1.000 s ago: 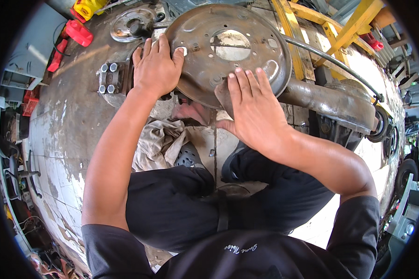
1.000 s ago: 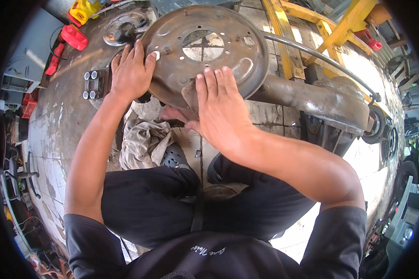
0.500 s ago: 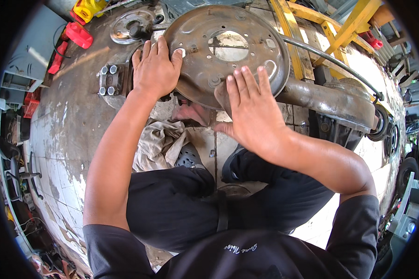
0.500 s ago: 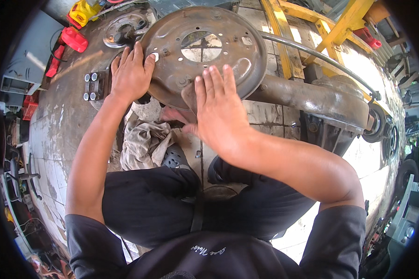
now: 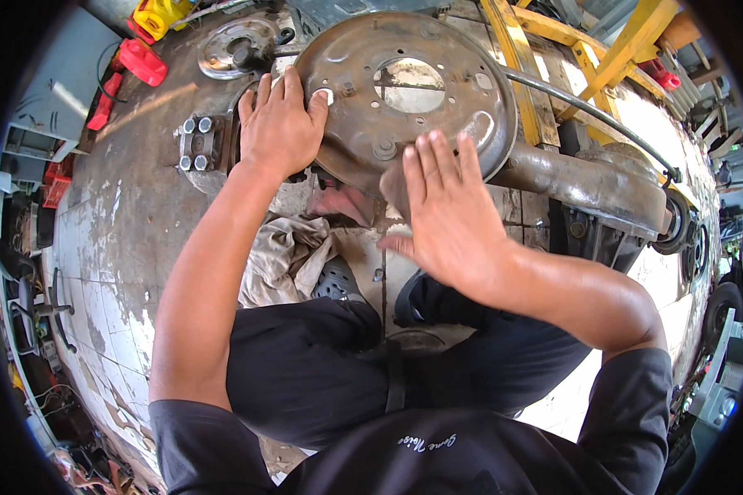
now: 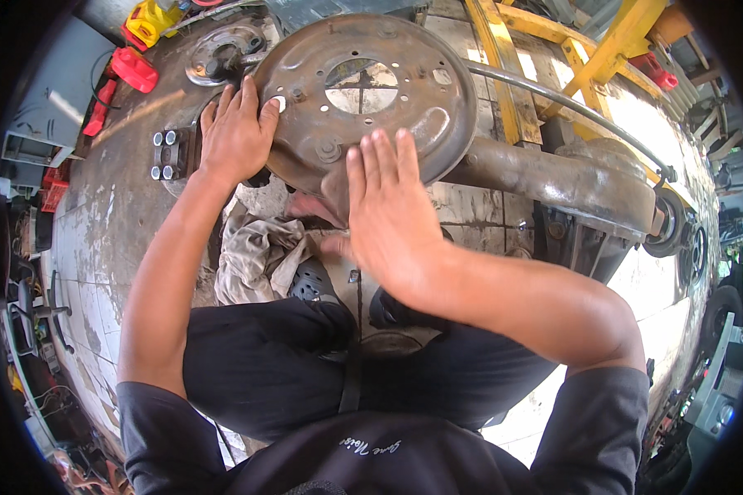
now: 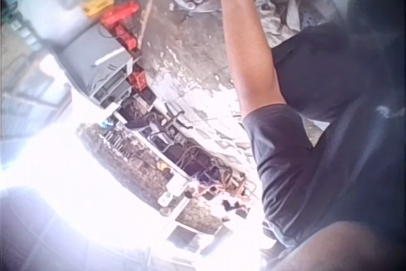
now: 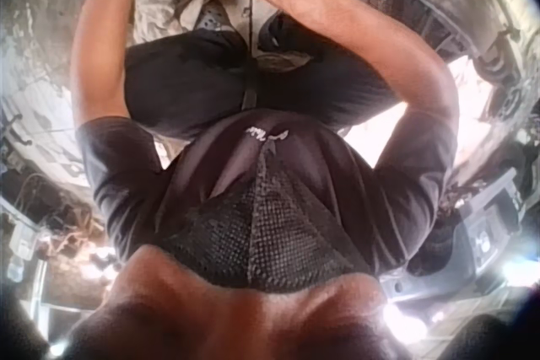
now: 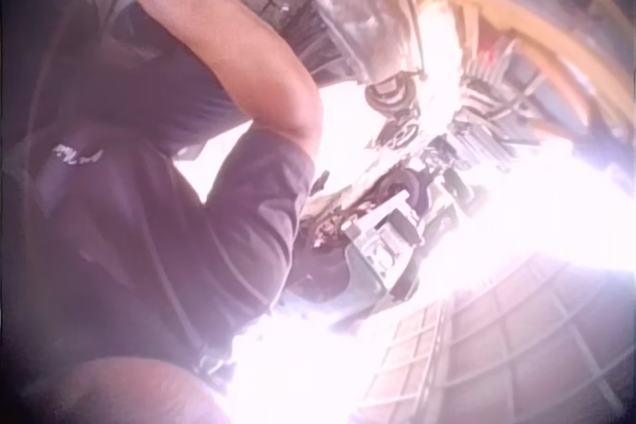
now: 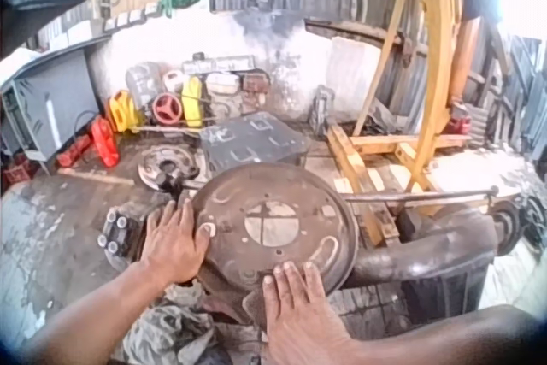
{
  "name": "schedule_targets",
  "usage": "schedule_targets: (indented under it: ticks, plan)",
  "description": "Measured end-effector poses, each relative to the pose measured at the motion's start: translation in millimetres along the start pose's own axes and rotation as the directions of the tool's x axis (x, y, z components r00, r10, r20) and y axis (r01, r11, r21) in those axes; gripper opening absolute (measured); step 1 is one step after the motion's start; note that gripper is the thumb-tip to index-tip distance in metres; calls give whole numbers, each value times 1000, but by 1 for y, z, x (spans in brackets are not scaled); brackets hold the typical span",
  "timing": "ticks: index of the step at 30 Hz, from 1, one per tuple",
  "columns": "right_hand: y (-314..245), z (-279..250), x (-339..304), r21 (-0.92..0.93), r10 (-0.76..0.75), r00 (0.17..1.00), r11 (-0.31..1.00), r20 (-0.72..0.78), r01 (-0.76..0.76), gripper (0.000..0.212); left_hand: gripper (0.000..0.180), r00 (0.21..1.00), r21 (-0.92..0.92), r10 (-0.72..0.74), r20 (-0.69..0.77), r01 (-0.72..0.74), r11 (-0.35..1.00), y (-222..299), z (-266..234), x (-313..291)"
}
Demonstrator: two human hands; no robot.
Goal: The person scrubs a circular metal brake drum with a small abrasive pad, then wipes it with a cloth. The person repeats the scrubbing and wiping on the same part.
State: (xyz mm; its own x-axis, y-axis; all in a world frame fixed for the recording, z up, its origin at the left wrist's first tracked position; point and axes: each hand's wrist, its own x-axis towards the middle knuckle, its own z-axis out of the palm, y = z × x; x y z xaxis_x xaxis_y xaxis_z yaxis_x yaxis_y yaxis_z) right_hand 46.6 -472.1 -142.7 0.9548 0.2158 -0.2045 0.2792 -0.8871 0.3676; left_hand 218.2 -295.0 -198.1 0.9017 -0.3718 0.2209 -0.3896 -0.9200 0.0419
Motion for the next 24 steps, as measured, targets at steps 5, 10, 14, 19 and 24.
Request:
schedule_targets:
  ticks: [5, 10, 14, 19, 24]
  plan:
    - [9, 7, 9, 41, 28, 998, 999, -64, -25, 95, 71, 1000, -13, 5, -14, -6, 1000, 0, -1, 0]
    - [10, 6, 8, 39, 12, 997, 999, -72, -9, 94, 71, 1000, -18, 6, -7, -6, 1000, 1, -2, 0]
    - [1, 5, 2, 27, 4, 999, 1000, -45, -3, 93, 71, 1000, -12, -2, 1, 2, 1000, 1, 0, 0]
    - [7, 9, 10, 35, 46, 995, 998, -83, -43, 91, 71, 1000, -26, -12, 10, 12, 1000, 1, -3, 0]
    - [12, 5, 3, 140, -35, 995, 989, -96, 49, 70, 71, 1000, -43, -6, 10, 6, 999, 4, -3, 2]
